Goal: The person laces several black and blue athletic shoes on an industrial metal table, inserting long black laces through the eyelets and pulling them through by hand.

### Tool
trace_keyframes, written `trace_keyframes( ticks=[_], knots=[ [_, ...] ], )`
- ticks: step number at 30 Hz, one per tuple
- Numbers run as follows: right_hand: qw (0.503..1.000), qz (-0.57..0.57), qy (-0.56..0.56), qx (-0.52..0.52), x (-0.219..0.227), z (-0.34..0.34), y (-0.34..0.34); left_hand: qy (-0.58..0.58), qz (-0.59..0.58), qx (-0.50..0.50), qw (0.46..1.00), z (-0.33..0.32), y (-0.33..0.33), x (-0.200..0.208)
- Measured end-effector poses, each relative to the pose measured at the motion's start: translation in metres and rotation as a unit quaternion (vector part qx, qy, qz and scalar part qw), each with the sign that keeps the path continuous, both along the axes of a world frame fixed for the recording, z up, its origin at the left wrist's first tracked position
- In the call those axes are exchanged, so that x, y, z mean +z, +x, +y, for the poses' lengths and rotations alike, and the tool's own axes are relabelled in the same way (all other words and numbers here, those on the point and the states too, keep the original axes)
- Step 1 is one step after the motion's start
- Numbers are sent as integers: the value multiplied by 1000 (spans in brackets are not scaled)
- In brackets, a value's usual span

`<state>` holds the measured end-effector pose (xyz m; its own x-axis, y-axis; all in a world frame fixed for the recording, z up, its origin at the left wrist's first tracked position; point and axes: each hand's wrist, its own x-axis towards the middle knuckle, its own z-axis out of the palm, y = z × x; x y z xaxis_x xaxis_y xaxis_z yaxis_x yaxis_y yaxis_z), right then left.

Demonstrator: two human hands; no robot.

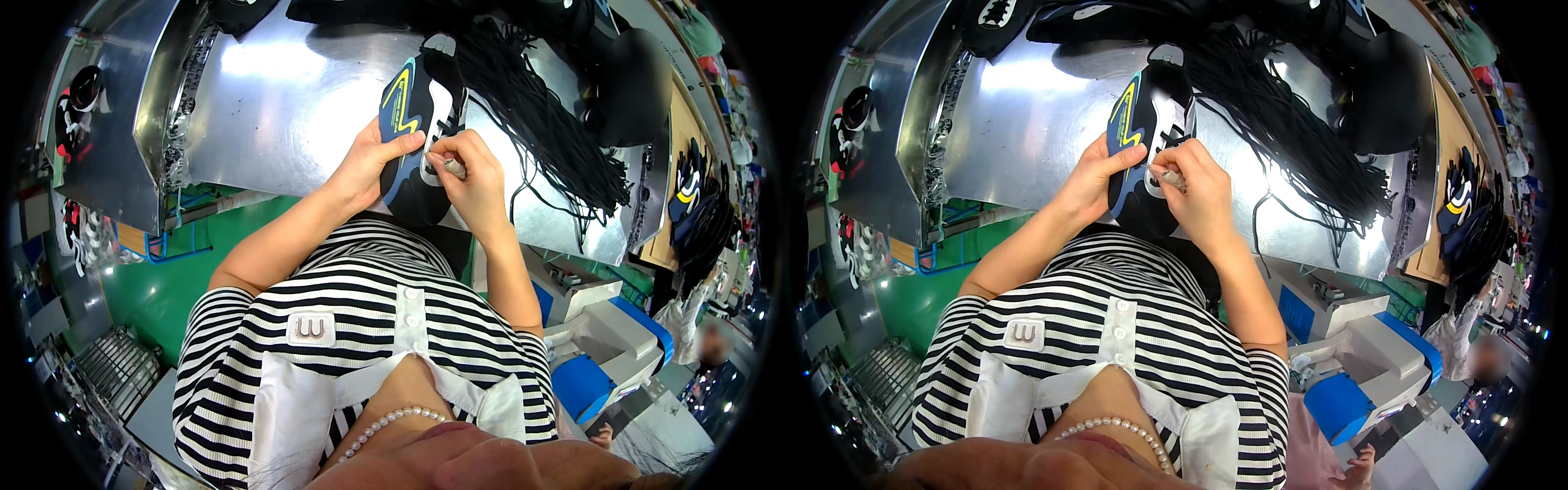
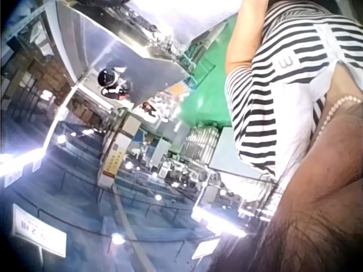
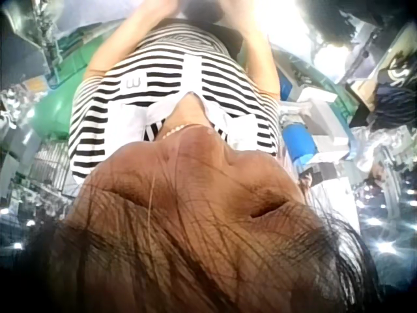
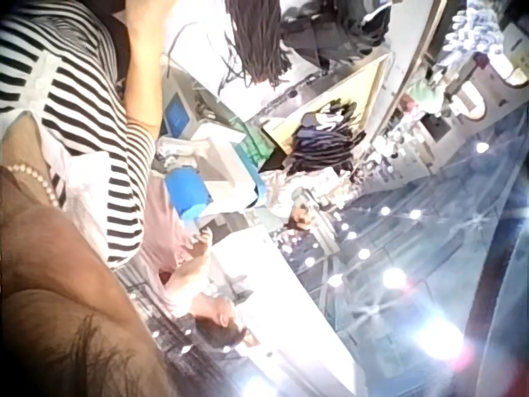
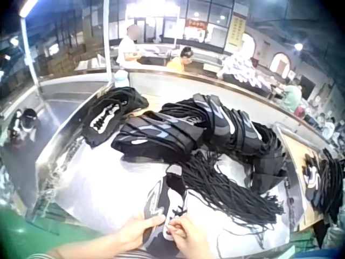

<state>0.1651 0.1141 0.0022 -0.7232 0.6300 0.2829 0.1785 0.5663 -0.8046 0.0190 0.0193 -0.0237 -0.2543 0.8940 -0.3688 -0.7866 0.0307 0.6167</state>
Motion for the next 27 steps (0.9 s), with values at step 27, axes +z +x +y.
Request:
trace_keyframes(
  ticks=[27],
  knots=[
    [989,0,-149,-16,-7,34,-13,-177,827,54,531,-47,-231,88]
  ],
)
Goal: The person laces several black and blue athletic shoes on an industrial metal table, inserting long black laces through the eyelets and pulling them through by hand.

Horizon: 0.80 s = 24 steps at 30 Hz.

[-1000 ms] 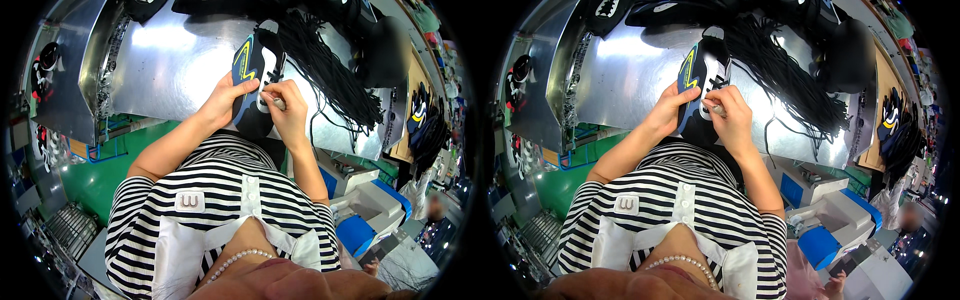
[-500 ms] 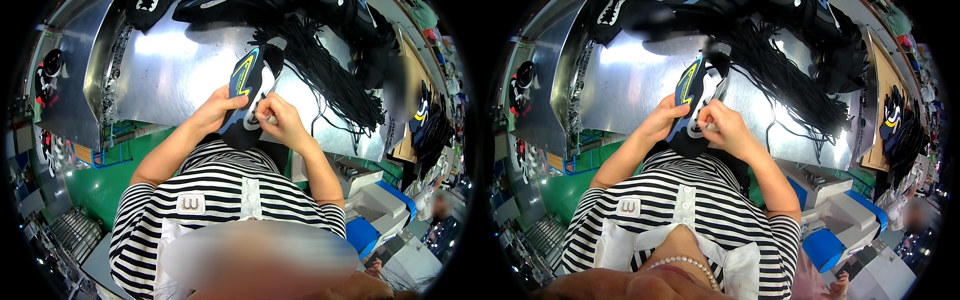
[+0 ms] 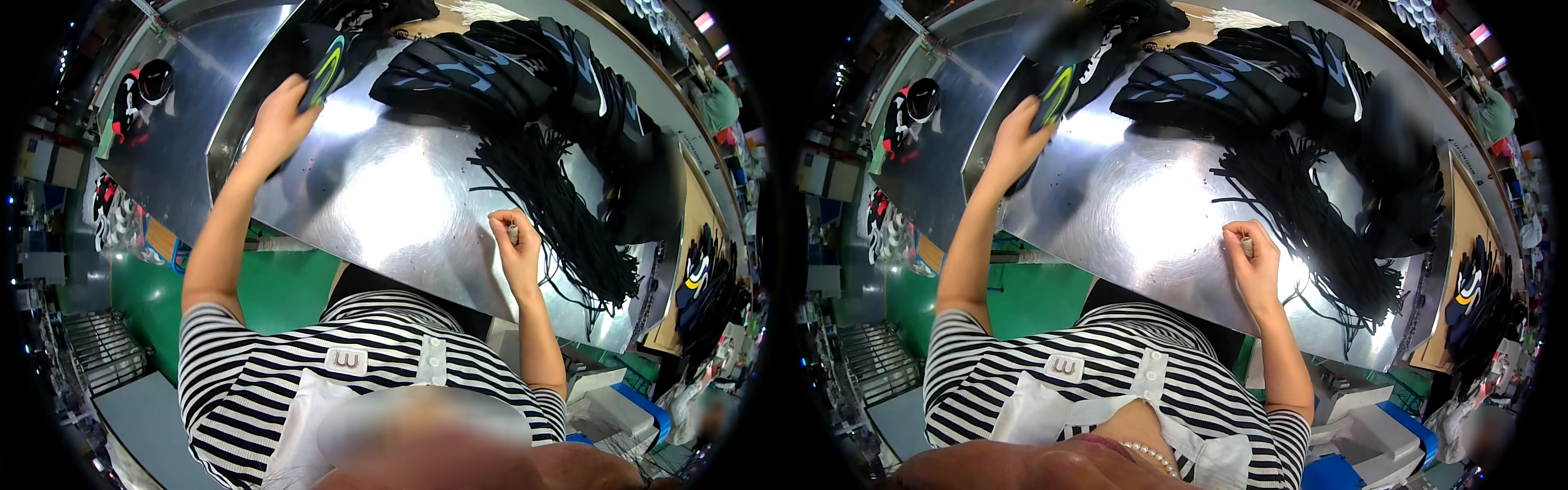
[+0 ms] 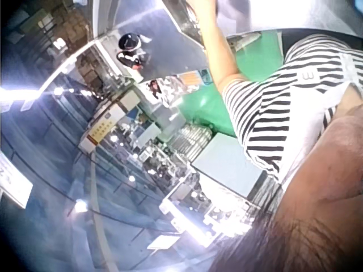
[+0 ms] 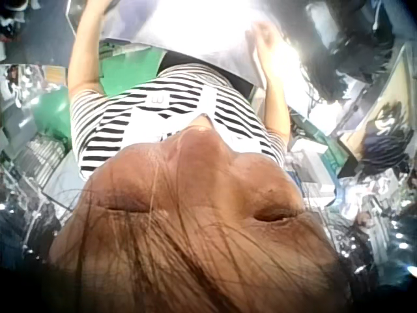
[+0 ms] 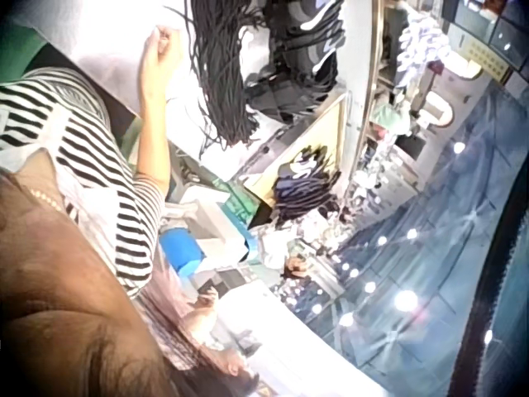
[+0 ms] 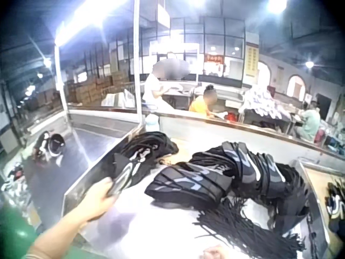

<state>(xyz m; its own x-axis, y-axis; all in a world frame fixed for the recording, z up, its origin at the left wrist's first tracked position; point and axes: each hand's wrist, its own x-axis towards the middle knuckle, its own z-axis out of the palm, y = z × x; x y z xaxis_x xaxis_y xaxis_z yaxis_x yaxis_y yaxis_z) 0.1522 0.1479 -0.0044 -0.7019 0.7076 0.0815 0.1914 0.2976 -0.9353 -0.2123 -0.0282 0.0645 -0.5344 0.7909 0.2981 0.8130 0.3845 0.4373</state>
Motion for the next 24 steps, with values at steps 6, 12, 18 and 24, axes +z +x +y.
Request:
trace_keyframes(
  ticks=[6,12,18,24],
  knots=[
    [993,-27,101,54,8,-2,-14,-100,324,85,937,150,-122,-102],
    [958,-116,261,-37,-8,33,7,-100,324,81,937,181,-169,-151],
    [905,-190,374,-76,-28,82,-58,175,-72,-57,980,109,-65,-86],
    [955,-4,294,-46,11,80,-76,139,53,-73,986,108,-25,-98]
  ],
)
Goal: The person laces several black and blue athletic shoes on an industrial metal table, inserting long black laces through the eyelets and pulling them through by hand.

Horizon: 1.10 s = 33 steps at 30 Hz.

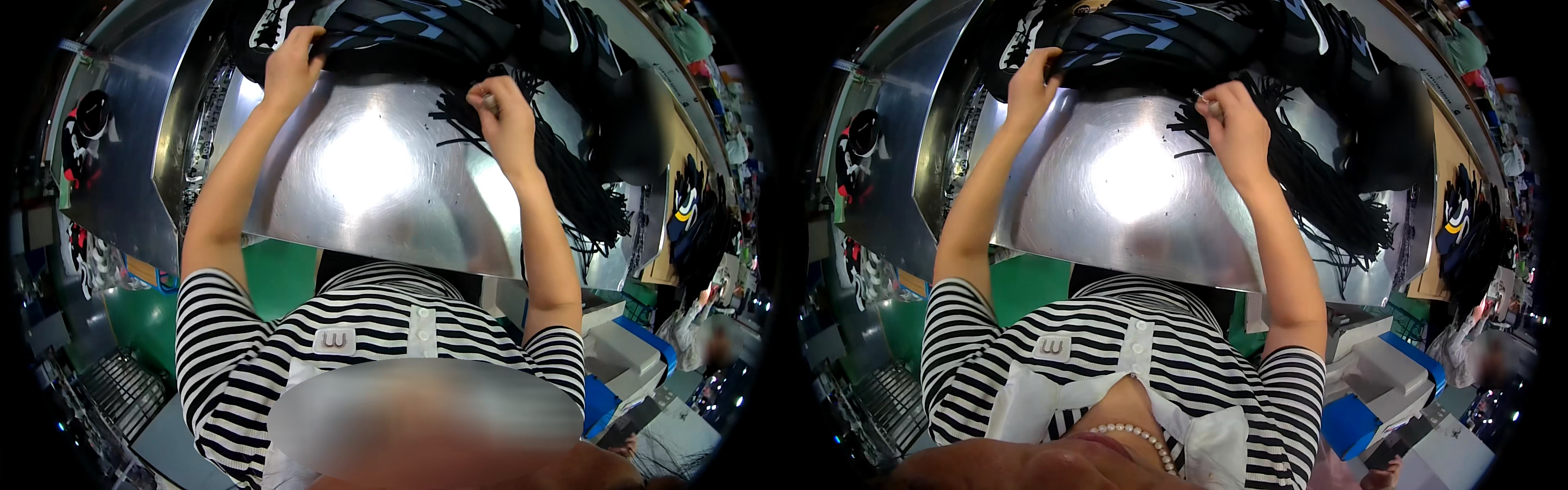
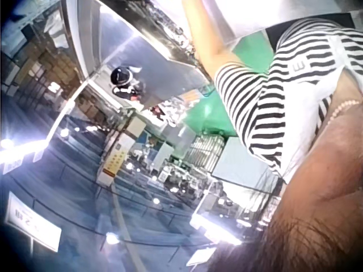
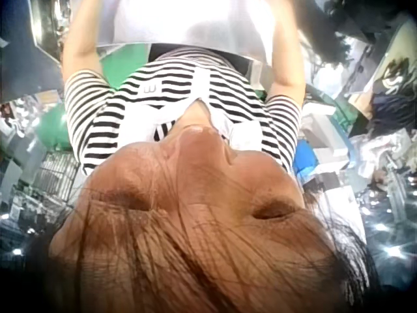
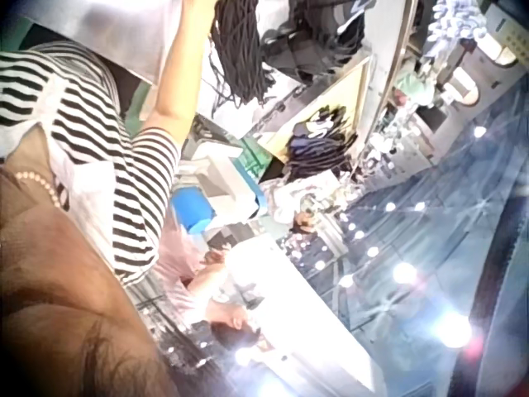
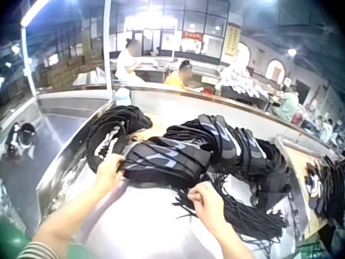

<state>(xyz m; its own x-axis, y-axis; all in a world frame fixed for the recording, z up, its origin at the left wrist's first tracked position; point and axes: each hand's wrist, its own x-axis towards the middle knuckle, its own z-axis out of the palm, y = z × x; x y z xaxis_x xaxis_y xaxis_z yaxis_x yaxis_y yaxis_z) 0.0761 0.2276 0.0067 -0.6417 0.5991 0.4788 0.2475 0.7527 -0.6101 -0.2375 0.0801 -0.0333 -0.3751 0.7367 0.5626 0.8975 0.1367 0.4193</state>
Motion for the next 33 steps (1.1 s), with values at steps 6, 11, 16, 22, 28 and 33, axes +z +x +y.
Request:
trace_keyframes(
  ticks=[6,11,16,22,28,33],
  knots=[
    [815,290,-475,161,104,-22,50,193,68,29,978,-35,36,79],
    [686,369,-558,285,142,-35,116,120,159,-10,980,-89,145,124],
    [537,500,-446,513,204,-51,181,-168,-35,-179,969,-89,267,10],
    [534,486,-497,482,177,-70,230,-20,-4,-99,995,-102,207,49],
    [695,196,-680,127,-18,-117,75,-205,109,-160,960,-79,143,68],
    [828,118,-547,2,-48,-131,38,-494,-206,-157,830,-67,133,85]
  ],
)
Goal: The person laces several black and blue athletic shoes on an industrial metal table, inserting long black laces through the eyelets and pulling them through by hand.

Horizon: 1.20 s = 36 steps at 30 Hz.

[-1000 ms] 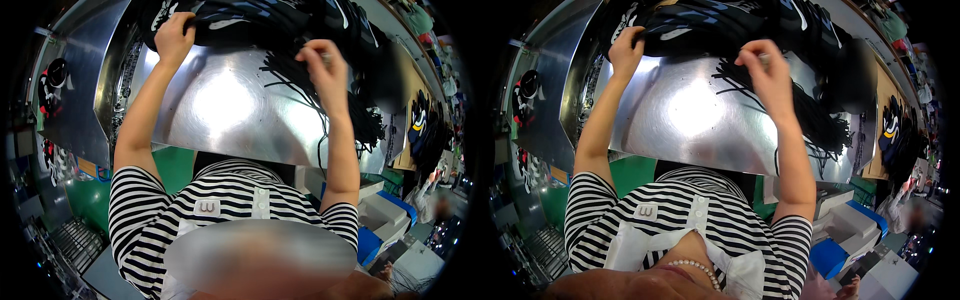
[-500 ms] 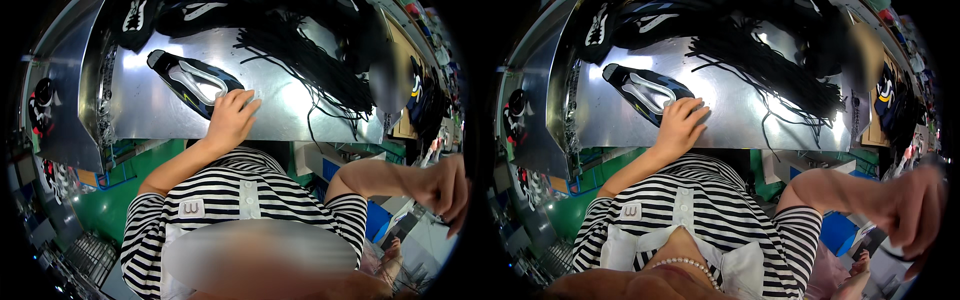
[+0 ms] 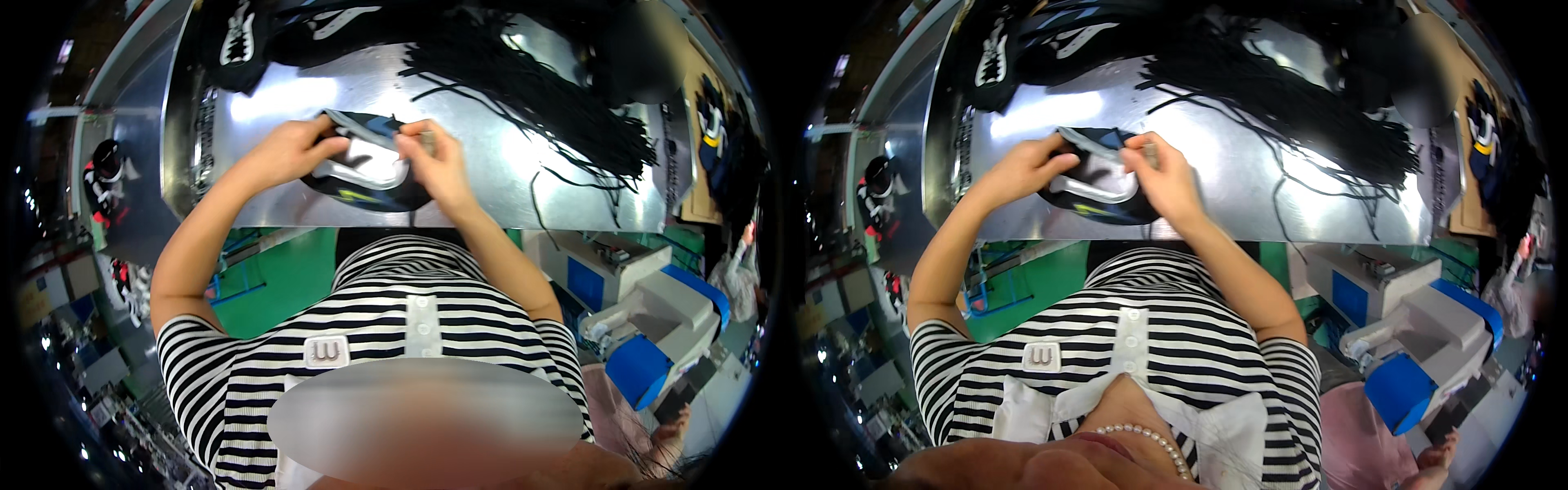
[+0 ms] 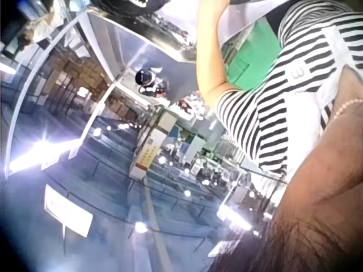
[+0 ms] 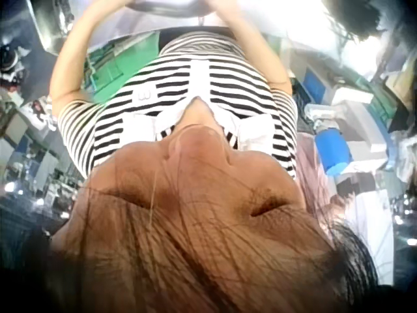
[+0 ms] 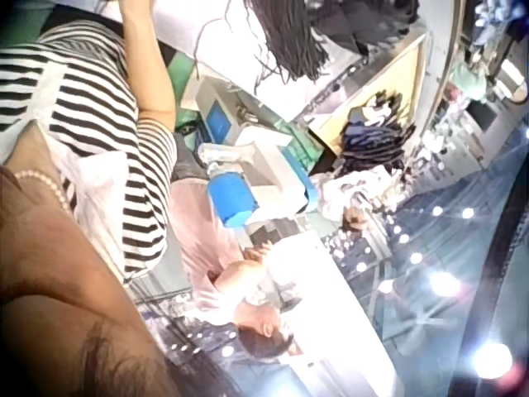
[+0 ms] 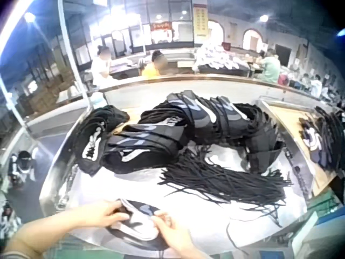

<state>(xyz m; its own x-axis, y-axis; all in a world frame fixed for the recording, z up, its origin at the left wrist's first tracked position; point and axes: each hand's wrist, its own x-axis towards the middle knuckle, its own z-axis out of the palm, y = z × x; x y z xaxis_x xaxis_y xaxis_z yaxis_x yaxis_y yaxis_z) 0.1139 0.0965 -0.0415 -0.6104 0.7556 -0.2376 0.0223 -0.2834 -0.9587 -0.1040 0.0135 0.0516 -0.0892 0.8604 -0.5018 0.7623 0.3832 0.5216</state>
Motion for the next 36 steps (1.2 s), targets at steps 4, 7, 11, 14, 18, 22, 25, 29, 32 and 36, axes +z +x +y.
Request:
trace_keyframes(
  ticks=[4,7,11,14,18,22,25,29,32,36],
  knots=[
    [999,45,-11,-27,5,8,3,-281,-273,36,920,19,11,-23],
    [995,74,30,-62,2,8,-1,-186,-412,199,870,27,48,-52],
    [993,96,4,-71,19,4,15,-118,-487,270,823,9,51,-66],
    [987,135,-86,-20,36,-9,29,-10,-448,287,846,-6,65,-53],
    [986,133,-101,-7,34,-10,28,119,-518,293,795,-11,83,-56],
    [995,90,-51,12,33,-7,26,193,-533,340,751,-12,99,-53],
    [997,81,-17,3,39,-7,26,220,-460,334,793,-13,101,-56],
    [999,23,20,10,40,-11,28,262,-366,284,847,-14,104,-54],
    [999,-14,38,25,38,-9,29,291,-335,273,853,-16,107,-61],
    [991,-66,102,52,50,-14,33,257,-345,289,855,-17,108,-57]
  ],
)
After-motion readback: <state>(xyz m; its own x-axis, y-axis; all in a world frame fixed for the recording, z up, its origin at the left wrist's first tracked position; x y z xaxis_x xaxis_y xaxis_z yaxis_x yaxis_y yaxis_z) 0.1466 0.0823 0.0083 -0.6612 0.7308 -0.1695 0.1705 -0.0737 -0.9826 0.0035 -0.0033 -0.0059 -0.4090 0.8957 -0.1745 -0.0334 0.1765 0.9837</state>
